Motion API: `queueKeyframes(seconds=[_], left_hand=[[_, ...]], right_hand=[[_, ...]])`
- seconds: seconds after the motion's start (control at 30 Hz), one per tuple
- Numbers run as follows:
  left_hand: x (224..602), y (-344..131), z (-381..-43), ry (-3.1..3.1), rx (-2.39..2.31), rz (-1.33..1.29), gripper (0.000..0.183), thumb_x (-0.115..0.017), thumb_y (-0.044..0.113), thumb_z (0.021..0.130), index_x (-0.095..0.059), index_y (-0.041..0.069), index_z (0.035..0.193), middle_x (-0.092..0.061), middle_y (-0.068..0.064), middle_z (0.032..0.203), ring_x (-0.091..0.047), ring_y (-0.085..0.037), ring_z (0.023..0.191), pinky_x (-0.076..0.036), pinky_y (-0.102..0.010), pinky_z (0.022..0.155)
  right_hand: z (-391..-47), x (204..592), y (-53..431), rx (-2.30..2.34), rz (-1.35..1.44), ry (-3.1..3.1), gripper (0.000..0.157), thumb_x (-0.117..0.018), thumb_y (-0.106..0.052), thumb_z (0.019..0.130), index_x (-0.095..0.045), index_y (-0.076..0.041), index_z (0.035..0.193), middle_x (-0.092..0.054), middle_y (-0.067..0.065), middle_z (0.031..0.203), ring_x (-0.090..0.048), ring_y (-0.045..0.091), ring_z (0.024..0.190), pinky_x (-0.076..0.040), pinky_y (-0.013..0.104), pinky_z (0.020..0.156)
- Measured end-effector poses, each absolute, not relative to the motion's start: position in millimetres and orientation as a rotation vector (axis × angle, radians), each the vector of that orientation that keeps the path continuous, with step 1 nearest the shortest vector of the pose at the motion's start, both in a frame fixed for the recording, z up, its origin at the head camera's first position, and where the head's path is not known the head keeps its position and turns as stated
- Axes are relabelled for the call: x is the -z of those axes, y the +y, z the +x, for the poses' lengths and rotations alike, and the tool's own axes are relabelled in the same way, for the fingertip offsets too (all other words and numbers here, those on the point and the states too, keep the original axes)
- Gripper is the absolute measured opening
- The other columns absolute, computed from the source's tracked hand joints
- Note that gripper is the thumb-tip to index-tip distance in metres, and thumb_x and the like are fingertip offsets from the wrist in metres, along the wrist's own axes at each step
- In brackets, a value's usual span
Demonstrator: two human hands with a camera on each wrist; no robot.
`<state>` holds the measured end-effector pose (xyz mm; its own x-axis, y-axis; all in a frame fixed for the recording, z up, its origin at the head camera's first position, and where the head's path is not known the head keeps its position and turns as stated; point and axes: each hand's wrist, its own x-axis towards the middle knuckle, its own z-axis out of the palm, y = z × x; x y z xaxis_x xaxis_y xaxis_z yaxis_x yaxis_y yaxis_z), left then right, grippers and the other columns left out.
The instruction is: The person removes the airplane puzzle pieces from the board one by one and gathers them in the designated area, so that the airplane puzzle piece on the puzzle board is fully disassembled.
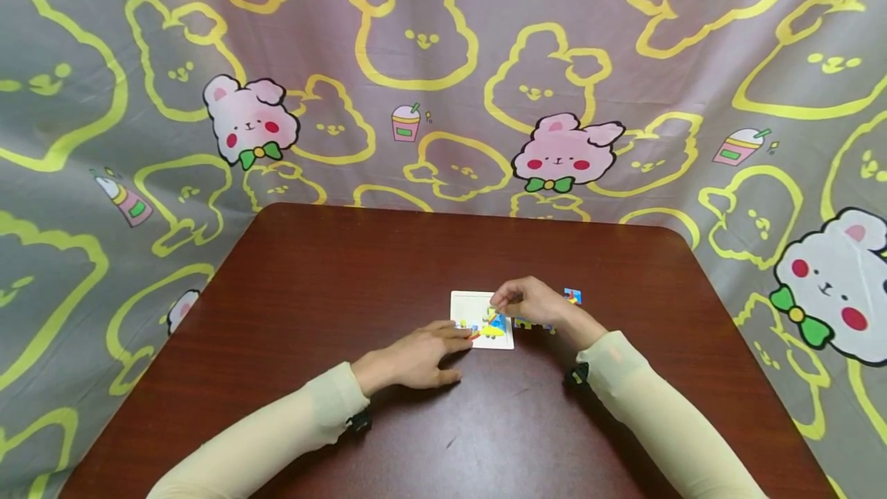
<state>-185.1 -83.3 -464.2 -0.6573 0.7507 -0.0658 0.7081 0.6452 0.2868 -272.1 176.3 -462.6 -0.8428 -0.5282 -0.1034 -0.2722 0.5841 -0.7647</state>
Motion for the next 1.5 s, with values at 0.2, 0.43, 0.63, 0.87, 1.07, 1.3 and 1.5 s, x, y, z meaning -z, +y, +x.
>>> queueKeyframes(seconds=[0.2, 0.43, 0.63, 0.87, 1.07, 1.3, 1.5], left_hand=[[465, -84, -185, 2.683, -0.353, 1.199, 0.058, -0.066, 0.035, 0.093, -0.055, 0.009, 0.144, -0.048, -0.003, 0.155, -0.039, -0.032, 0.146, -0.035, -0.045, 0.119], [466, -84, -185, 2.686, -0.354, 1.197, 0.058, -0.066, 0.035, 0.093, -0.054, 0.01, 0.144, -0.048, -0.002, 0.155, -0.039, -0.032, 0.146, -0.034, -0.045, 0.119], [465, -85, -185, 2.679, -0.364, 1.195, 0.058, -0.066, 0.035, 0.093, -0.054, 0.01, 0.144, -0.048, -0.002, 0.155, -0.038, -0.032, 0.147, -0.034, -0.045, 0.12], [465, -85, -186, 2.678, -0.358, 1.215, 0.058, -0.066, 0.035, 0.093, -0.055, 0.01, 0.143, -0.049, -0.002, 0.154, -0.039, -0.032, 0.146, -0.033, -0.044, 0.12], [463, -86, -188, 2.669, -0.382, 1.255, 0.056, -0.066, 0.031, 0.093, -0.054, 0.008, 0.144, -0.05, -0.006, 0.153, -0.041, -0.033, 0.144, -0.035, -0.045, 0.119], [462, -89, -196, 2.7, -0.441, 1.262, 0.051, -0.067, 0.024, 0.093, -0.058, 0.007, 0.14, -0.054, -0.01, 0.148, -0.047, -0.032, 0.14, -0.039, -0.046, 0.116], [462, -93, -204, 2.758, -0.461, 1.135, 0.048, -0.069, 0.025, 0.092, -0.062, 0.008, 0.136, -0.054, -0.011, 0.149, -0.046, -0.036, 0.14, -0.043, -0.053, 0.111]], right_hand=[[-274, 466, 176, 1.101, -0.658, 2.497, 0.012, -0.07, -0.002, 0.088, -0.075, -0.006, 0.098, -0.075, 0.006, 0.091, -0.064, 0.009, 0.083, -0.051, 0.025, 0.071], [-273, 467, 176, 1.099, -0.682, 2.496, 0.012, -0.072, -0.003, 0.086, -0.076, -0.005, 0.097, -0.075, 0.006, 0.087, -0.063, 0.007, 0.08, -0.049, 0.021, 0.07], [-274, 466, 178, 1.132, -0.628, 2.472, 0.014, -0.071, -0.002, 0.087, -0.077, -0.007, 0.098, -0.075, 0.006, 0.09, -0.063, 0.01, 0.081, -0.05, 0.023, 0.07], [-275, 468, 182, 1.188, -0.624, 2.438, 0.014, -0.072, -0.001, 0.086, -0.076, -0.005, 0.099, -0.076, 0.01, 0.09, -0.063, 0.011, 0.08, -0.05, 0.023, 0.068], [-275, 468, 184, 1.218, -0.613, 2.424, 0.015, -0.072, 0.001, 0.085, -0.076, -0.004, 0.099, -0.075, 0.01, 0.089, -0.063, 0.009, 0.079, -0.051, 0.024, 0.068], [-275, 468, 189, 1.196, -0.6, 2.442, 0.015, -0.072, -0.001, 0.086, -0.076, -0.006, 0.099, -0.076, 0.011, 0.092, -0.065, 0.013, 0.082, -0.052, 0.026, 0.07], [-275, 469, 193, 1.184, -0.594, 2.45, 0.016, -0.072, -0.001, 0.086, -0.076, -0.005, 0.1, -0.076, 0.012, 0.093, -0.066, 0.013, 0.084, -0.052, 0.025, 0.071]])
